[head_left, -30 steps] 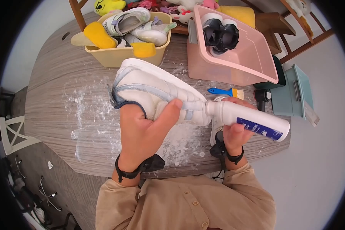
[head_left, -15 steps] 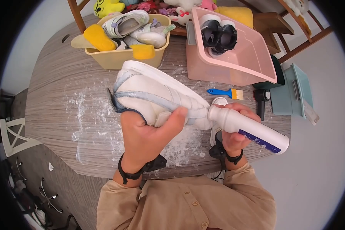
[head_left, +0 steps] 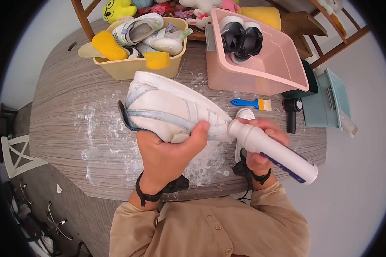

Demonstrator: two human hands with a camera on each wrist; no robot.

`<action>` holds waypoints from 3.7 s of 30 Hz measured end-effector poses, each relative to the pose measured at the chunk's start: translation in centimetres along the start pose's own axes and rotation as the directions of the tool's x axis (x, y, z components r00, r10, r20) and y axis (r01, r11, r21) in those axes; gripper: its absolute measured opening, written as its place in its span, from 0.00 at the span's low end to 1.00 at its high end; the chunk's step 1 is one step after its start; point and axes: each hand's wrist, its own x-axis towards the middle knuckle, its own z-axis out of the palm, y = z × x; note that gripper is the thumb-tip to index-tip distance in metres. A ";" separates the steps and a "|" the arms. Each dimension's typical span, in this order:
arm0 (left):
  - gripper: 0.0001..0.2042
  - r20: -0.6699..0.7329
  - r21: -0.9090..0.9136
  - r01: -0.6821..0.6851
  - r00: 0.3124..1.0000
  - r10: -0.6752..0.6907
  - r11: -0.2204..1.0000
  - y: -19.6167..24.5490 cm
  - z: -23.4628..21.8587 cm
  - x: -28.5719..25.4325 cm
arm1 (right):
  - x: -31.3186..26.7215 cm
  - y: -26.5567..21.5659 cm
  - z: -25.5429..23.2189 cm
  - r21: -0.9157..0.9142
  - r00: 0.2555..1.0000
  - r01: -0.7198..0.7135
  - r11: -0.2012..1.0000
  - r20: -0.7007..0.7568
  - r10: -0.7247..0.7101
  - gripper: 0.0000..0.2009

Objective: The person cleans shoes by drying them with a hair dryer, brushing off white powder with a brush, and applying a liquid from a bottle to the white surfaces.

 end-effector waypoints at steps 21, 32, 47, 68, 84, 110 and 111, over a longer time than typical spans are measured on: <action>0.12 0.152 0.156 -0.115 0.984 0.092 0.981 -0.5 -0.5 0.0 | -0.2 0.3 0.2 -0.337 0.993 0.101 0.936 0.097 -0.072 0.26; 0.09 0.229 0.262 -0.191 0.965 0.131 0.946 -0.9 0.0 0.1 | -0.4 0.9 0.1 -0.203 0.998 0.059 0.977 0.040 -0.052 0.26; 0.06 0.221 0.259 -0.227 0.960 0.171 0.939 -1.2 0.3 0.2 | -0.1 1.1 0.9 -0.177 0.999 0.037 0.983 -0.028 -0.042 0.24; 0.06 0.242 0.238 -0.181 0.963 0.122 0.954 -1.2 0.8 0.3 | -0.6 1.0 1.6 -0.431 0.991 -0.008 0.902 -0.124 -0.051 0.30; 0.06 0.289 0.211 -0.279 0.933 0.213 0.937 -1.4 1.3 0.0 | -0.6 0.4 0.4 -0.249 0.999 0.004 0.968 -0.048 -0.016 0.24; 0.15 0.588 0.274 -0.264 0.807 0.055 0.925 -1.7 1.7 -0.3 | -0.4 0.5 1.4 -0.358 0.955 -0.069 0.931 -0.293 -0.042 0.32; 0.15 0.601 0.281 -0.254 0.798 0.037 0.926 -1.7 1.7 -0.3 | -0.4 0.6 1.3 -0.369 0.956 -0.058 0.928 -0.287 -0.055 0.32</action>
